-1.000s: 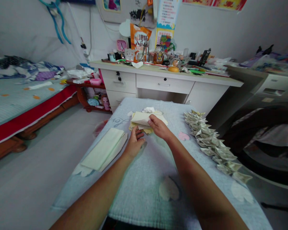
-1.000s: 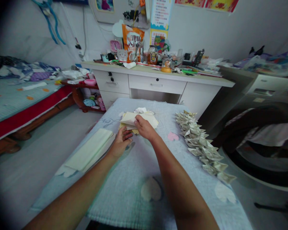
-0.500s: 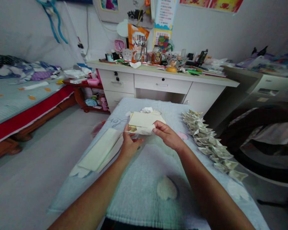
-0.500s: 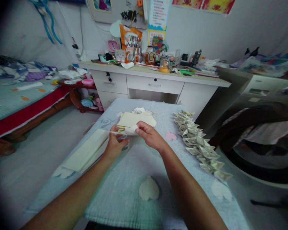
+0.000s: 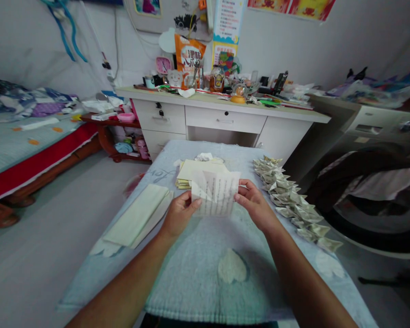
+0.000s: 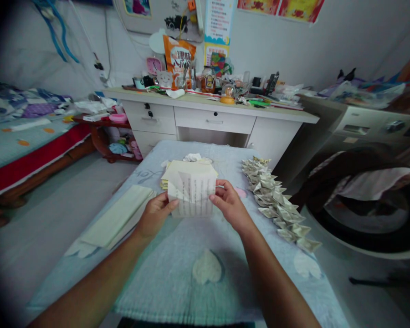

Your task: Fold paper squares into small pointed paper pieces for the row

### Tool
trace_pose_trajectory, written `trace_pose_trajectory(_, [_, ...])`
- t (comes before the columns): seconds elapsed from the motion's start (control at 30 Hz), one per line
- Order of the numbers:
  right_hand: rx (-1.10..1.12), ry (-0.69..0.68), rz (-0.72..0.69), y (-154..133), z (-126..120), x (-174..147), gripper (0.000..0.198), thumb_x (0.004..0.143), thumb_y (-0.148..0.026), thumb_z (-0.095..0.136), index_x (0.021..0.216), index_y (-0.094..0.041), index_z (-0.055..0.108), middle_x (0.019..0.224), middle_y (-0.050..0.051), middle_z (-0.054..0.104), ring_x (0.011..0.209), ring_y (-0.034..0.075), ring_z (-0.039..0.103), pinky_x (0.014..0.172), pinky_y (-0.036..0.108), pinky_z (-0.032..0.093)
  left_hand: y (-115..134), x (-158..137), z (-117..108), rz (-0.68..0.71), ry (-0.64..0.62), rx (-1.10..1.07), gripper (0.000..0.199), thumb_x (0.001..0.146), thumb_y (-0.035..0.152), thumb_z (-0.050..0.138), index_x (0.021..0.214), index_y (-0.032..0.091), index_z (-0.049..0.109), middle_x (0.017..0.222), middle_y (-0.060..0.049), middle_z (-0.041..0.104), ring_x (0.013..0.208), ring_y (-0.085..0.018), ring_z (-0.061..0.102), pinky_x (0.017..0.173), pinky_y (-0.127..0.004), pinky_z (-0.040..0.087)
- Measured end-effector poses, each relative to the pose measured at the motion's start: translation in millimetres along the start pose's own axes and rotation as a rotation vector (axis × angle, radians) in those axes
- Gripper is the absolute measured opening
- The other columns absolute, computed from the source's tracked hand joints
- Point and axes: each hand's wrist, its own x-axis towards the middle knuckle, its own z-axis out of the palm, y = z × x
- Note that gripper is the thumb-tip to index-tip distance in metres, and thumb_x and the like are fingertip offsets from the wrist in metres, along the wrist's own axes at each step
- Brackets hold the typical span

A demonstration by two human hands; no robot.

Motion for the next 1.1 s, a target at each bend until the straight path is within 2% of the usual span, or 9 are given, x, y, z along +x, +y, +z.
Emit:
trace_pose_trajectory(0.17, [-0.119,0.002,0.073,15.5,2.1,-4.5,0.047,0.073,-0.033,0.070,0.107,-0.026,0.039,0.085,0.000,0.066,0.076,0.017,0.064,0.074,0.032,0.048,8.1,-4.1,8.6,-0.092,0.003,-0.091,0.035,0.074,0.033,0.069,0.103,0.016,0.059,0.090,-0.004,0.071,0.078,-0.018,0.067,0.074,-0.030,0.052])
trace_pose_trajectory(0.33, [-0.329,0.133,0.066,33.7,-3.8,-6.8,0.052,0.076,-0.029,0.064,0.117,-0.027,0.032,0.065,-0.008,0.054,0.057,0.013,0.054,0.052,0.021,0.038,7.7,-3.7,11.7,-0.137,0.059,-0.057,0.081,0.070,0.024,0.068,0.139,0.027,0.025,0.077,0.004,0.064,0.058,-0.013,0.062,0.055,-0.023,0.048])
trace_pose_trajectory(0.4, [-0.393,0.140,0.042,39.7,-7.3,-7.5,0.043,0.077,-0.028,0.060,0.113,-0.027,0.036,0.063,-0.009,0.049,0.054,0.012,0.049,0.050,0.020,0.034,3.8,-3.0,10.2,-0.156,0.035,0.012,0.070,0.071,0.023,0.064,0.135,0.025,0.035,0.075,0.003,0.063,0.056,-0.012,0.060,0.053,-0.021,0.046])
trace_pose_trajectory(0.47, [-0.396,0.101,0.023,43.5,-10.8,-7.9,0.027,0.078,-0.028,0.058,0.102,-0.025,0.045,0.065,-0.007,0.048,0.058,0.012,0.048,0.053,0.021,0.035,-1.1,-2.4,8.2,-0.187,0.002,0.103,0.045,0.072,0.026,0.062,0.116,0.018,0.056,0.070,0.002,0.062,0.055,-0.012,0.059,0.051,-0.020,0.043])
trace_pose_trajectory(0.57, [-0.385,0.029,0.054,45.1,-16.8,-8.8,0.009,0.079,-0.026,0.054,0.085,-0.020,0.054,0.070,-0.003,0.052,0.063,0.012,0.048,0.058,0.023,0.036,-6.7,-1.9,6.3,-0.243,-0.005,0.202,0.029,0.073,0.028,0.059,0.098,0.015,0.064,0.060,0.002,0.060,0.050,-0.012,0.055,0.047,-0.020,0.037])
trace_pose_trajectory(0.77, [-0.384,-0.155,0.124,42.4,-27.8,-14.7,0.030,0.077,-0.014,0.048,0.105,-0.020,0.057,0.090,0.001,0.061,0.078,0.014,0.055,0.069,0.026,0.042,-3.4,-1.3,8.1,-0.290,0.069,0.210,0.031,0.066,0.025,0.060,0.094,0.013,0.066,0.063,0.000,0.065,0.051,-0.014,0.057,0.048,-0.021,0.037])
trace_pose_trajectory(0.9, [-0.588,-0.178,-0.010,42.4,-30.4,-16.2,0.036,0.079,-0.017,0.059,0.115,-0.024,0.056,0.103,0.004,0.057,0.093,0.017,0.054,0.082,0.030,0.043,1.4,-1.8,9.5,-0.312,0.077,0.154,0.033,0.064,0.028,0.064,0.094,0.012,0.067,0.069,-0.002,0.067,0.058,-0.016,0.061,0.054,-0.024,0.042])
trace_pose_trajectory(1.0, [-0.787,-0.168,-0.097,44.2,-30.5,-15.6,0.040,0.075,-0.016,0.067,0.113,-0.028,0.062,0.112,0.006,0.052,0.106,0.021,0.049,0.096,0.038,0.038,-0.4,-2.1,8.7,-0.306,0.065,0.121,0.032,0.064,0.027,0.065,0.093,0.013,0.066,0.073,-0.003,0.067,0.063,-0.016,0.062,0.058,-0.025,0.045])
trace_pose_trajectory(1.1, [-0.968,-0.094,-0.116,44.5,-29.8,-15.5,0.029,0.071,-0.015,0.072,0.097,-0.029,0.071,0.133,0.006,0.042,0.123,0.028,0.037,0.104,0.048,0.027,-5.8,-1.9,6.4,-0.334,0.006,0.158,0.031,0.068,0.028,0.063,0.096,0.014,0.066,0.068,0.000,0.063,0.057,-0.014,0.058,0.055,-0.024,0.044])
